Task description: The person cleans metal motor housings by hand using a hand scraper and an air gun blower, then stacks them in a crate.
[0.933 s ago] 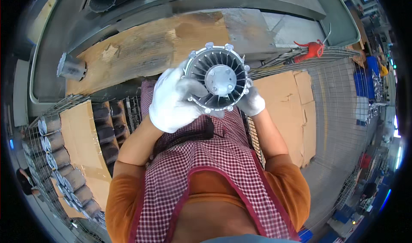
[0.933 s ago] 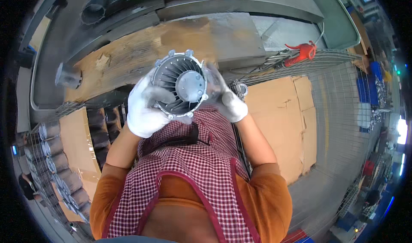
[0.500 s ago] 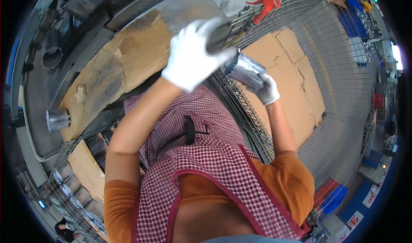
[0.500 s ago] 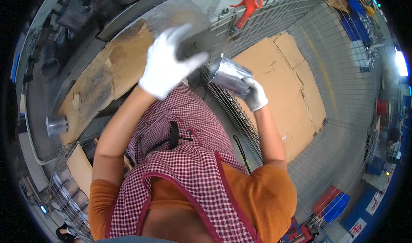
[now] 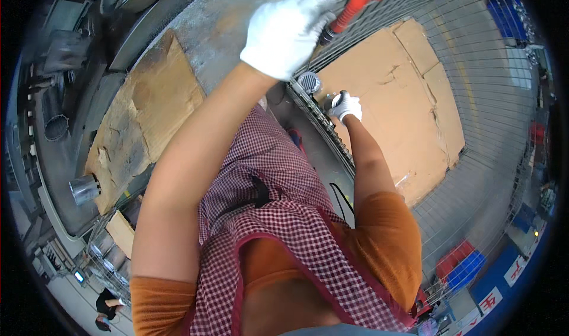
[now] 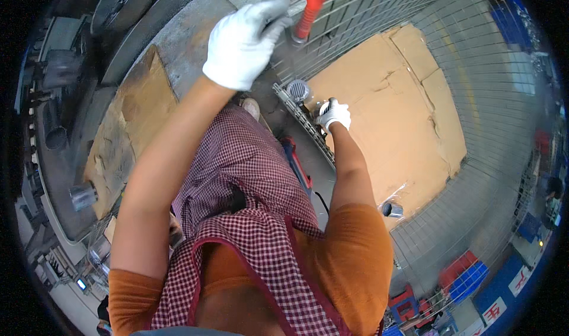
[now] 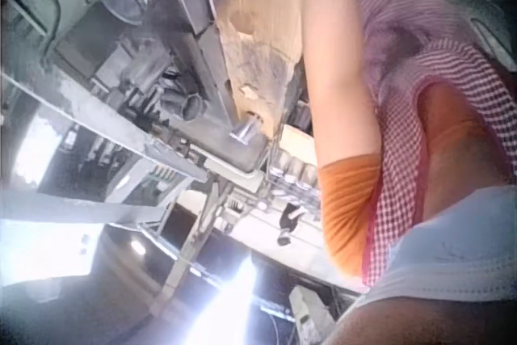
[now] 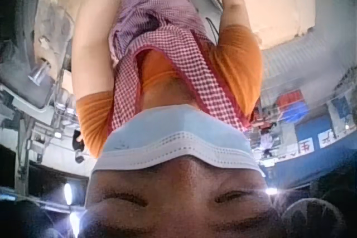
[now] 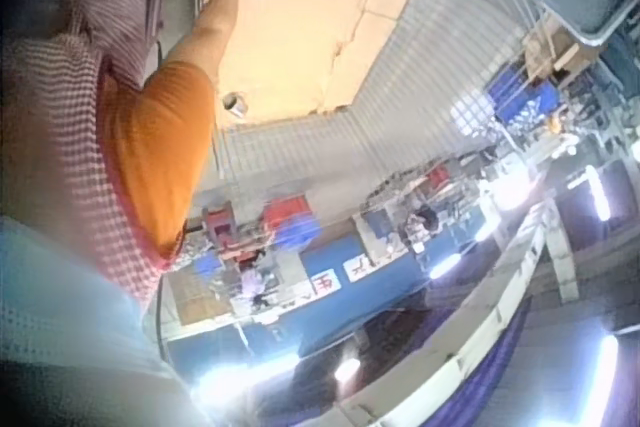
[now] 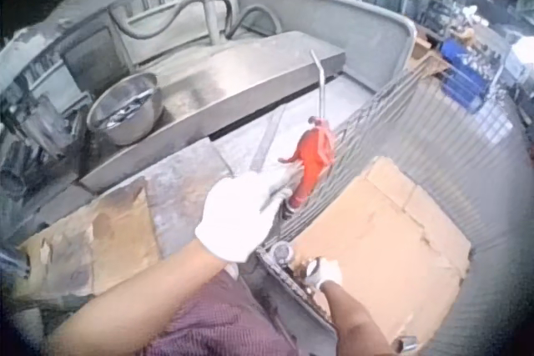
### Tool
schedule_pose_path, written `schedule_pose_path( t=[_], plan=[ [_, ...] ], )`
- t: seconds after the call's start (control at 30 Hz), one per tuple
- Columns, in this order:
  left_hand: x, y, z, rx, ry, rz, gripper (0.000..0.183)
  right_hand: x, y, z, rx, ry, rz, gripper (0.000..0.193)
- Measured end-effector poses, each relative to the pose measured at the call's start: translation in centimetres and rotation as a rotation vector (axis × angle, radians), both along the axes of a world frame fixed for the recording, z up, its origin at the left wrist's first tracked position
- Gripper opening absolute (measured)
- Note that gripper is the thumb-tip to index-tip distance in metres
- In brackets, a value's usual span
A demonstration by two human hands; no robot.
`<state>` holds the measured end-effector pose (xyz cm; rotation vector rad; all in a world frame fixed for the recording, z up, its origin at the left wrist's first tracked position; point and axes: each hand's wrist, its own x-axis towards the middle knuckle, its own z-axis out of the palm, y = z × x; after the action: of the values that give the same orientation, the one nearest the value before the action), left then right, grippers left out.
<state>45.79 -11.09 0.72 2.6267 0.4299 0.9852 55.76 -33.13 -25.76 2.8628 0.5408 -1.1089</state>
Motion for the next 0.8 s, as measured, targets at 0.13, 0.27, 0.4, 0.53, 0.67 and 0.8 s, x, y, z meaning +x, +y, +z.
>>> schedule_pose_path(
  t=[0.13, 0.27, 0.4, 0.53, 0.67, 0.8],
  plan=[
    [-0.1, 0.4, -0.2, -0.016, -0.051, -0.039, 0.032, -0.7, 2.2, -2.5, -0.015, 0.007, 0.120, 0.064],
    [0.2, 1.0, -0.7, 0.020, -0.098, -0.037, 0.024, -0.5, 1.9, -5.9, 0.018, 0.065, 0.153, 0.083],
    [0.3, 0.9, -0.6, 0.019, -0.125, -0.054, 0.025, -0.5, 0.1, -8.2, 0.107, 0.079, 0.129, 0.105],
    [0.0, 0.4, -0.1, -0.028, -0.034, -0.025, 0.024, -0.9, -2.0, -7.2, 0.243, -0.007, 0.008, 0.082],
    [-0.1, 0.4, -0.3, -0.027, -0.019, -0.035, 0.022, -1.0, -0.6, -1.0, 0.680, -0.177, -0.276, 0.059],
    [0.0, 0.3, -0.4, -0.044, 0.130, -0.015, 0.027, -0.5, 4.1, 11.8, 1.094, -0.406, -0.216, 0.042]
  ],
)
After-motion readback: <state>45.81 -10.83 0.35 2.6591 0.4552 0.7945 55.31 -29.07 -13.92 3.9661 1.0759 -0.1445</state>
